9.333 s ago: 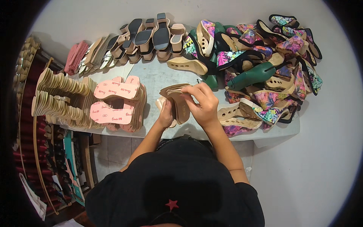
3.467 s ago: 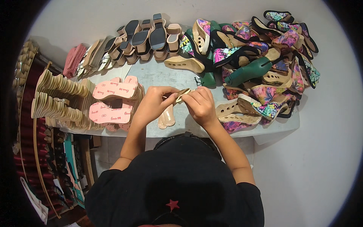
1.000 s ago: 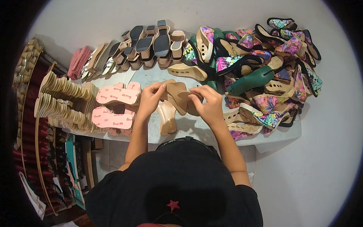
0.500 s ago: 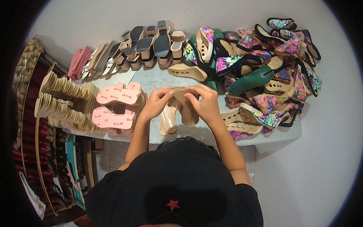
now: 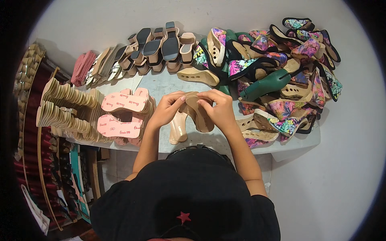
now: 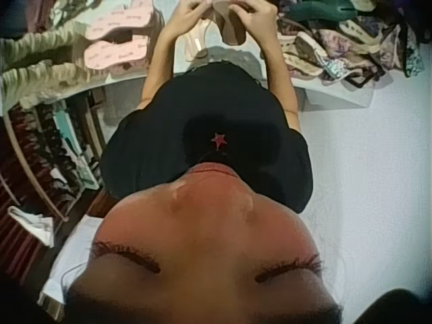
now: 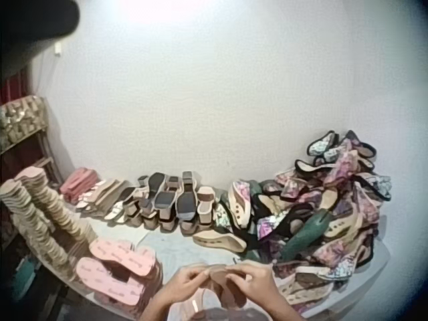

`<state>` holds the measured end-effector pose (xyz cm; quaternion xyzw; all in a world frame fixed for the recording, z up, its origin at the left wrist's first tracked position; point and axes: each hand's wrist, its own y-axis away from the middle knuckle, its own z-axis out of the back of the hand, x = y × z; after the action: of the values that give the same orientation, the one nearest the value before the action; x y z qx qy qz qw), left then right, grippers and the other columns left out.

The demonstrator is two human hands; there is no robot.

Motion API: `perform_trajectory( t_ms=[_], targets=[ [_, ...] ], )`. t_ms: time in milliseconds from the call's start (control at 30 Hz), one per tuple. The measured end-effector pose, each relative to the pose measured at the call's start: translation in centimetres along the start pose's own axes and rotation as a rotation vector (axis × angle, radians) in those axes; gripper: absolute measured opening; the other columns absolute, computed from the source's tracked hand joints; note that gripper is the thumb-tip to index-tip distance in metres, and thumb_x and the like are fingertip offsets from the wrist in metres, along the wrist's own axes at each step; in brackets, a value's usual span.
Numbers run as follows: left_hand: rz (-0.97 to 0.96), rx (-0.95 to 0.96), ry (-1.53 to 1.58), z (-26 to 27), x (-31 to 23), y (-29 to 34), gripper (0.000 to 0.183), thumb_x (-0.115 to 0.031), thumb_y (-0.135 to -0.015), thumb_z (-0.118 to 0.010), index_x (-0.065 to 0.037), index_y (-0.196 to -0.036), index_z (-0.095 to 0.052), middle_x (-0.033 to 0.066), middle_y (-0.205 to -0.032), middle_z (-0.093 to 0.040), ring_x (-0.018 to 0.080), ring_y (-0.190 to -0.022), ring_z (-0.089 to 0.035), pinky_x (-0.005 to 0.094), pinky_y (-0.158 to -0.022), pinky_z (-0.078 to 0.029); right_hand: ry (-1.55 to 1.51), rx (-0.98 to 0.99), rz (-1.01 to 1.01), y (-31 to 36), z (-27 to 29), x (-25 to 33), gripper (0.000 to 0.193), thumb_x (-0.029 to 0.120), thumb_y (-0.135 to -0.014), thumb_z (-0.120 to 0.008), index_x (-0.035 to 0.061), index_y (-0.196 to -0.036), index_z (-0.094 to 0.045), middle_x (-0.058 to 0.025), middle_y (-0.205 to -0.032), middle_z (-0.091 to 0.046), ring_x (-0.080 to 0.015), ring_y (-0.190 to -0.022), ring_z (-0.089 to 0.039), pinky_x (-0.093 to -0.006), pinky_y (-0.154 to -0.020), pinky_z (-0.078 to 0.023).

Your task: The person is organizing shoe insoles by matching pairs and stacking them.

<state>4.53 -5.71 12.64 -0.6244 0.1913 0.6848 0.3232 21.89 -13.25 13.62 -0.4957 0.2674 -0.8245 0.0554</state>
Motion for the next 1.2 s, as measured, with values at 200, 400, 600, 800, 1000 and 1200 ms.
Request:
perform_trajectory(
  t_ms=[200, 400, 600, 800, 1000, 1200],
  targets=[
    [-0.016, 0.003, 0.008, 0.2, 0.9, -0.2, 0.027, -0.018, -0.089, -0.050, 0.008, -0.085, -0.060, 0.0040, -0.079, -0.054, 0.0083, -0.067, -0.048, 0.0226, -0.058, -0.041, 0.011, -0.005, 0.027, -0.1, 0.0, 0.1, 0.018, -0.001, -0.066, -0.068, 0.0008, -0.084, -0.066, -0.0097, -0.076, -0.063, -0.0167, -0.063, -0.060, -0.0249, -0.057, -0.046],
    [-0.059, 0.018, -0.063, -0.4, -0.3, 0.0, 0.018, -0.005, -0.079, -0.062, 0.007, -0.093, -0.062, 0.0060, -0.092, -0.057, 0.0104, -0.081, -0.055, 0.0221, -0.068, -0.046, 0.007, -0.032, 0.081, 0.0, -0.2, -0.3, 0.019, -0.001, -0.066, -0.069, 0.0016, -0.084, -0.066, -0.0092, -0.076, -0.063, -0.0175, -0.065, -0.060, -0.0255, -0.058, -0.047],
    [-0.083, -0.081, -0.104, -0.5, -0.2, 0.0, 0.017, -0.003, -0.078, -0.062, 0.006, -0.092, -0.063, 0.0067, -0.092, -0.058, 0.0104, -0.080, -0.057, 0.0225, -0.068, -0.048, 0.081, -0.104, 0.149, 0.3, -0.9, -0.3, 0.022, 0.001, -0.065, -0.070, 0.0053, -0.086, -0.066, -0.0095, -0.098, -0.056, -0.0186, -0.066, -0.060, -0.0270, -0.059, -0.048],
    [-0.109, -0.073, -0.285, -0.4, -1.0, 0.0, 0.018, 0.000, -0.076, -0.060, 0.003, -0.094, -0.064, 0.0081, -0.092, -0.059, 0.0126, -0.079, -0.059, 0.0240, -0.068, -0.050, 0.239, -0.152, 0.134, 0.6, -1.1, -0.6, 0.030, 0.005, -0.061, -0.073, 0.0110, -0.089, -0.066, -0.0083, -0.105, -0.048, -0.0196, -0.075, -0.057, -0.0291, -0.062, -0.048],
    [-0.239, -0.166, -0.377, -0.3, -1.1, 0.9, 0.017, -0.003, -0.074, -0.060, -0.001, -0.091, -0.065, 0.0089, -0.086, -0.061, 0.0173, -0.064, -0.057, 0.0254, -0.058, -0.045, 0.283, -0.141, 0.270, 0.7, -1.5, -1.0, 0.024, 0.008, -0.059, -0.074, 0.0088, -0.081, -0.064, -0.0046, -0.086, -0.054, -0.0207, -0.074, -0.052, -0.0306, -0.060, -0.043],
    [-0.183, -0.207, -0.405, 0.2, -1.2, 2.4, 0.023, 0.002, -0.071, -0.060, -0.001, -0.093, -0.065, 0.0112, -0.090, -0.062, 0.0193, -0.079, -0.060, 0.0275, -0.070, -0.048, 0.076, -0.033, 0.214, 0.6, -2.2, -0.5, 0.016, 0.001, -0.061, -0.071, 0.0017, -0.075, -0.064, -0.0070, -0.071, -0.059, -0.0196, -0.067, -0.058, -0.0281, -0.058, -0.045]
  ],
)
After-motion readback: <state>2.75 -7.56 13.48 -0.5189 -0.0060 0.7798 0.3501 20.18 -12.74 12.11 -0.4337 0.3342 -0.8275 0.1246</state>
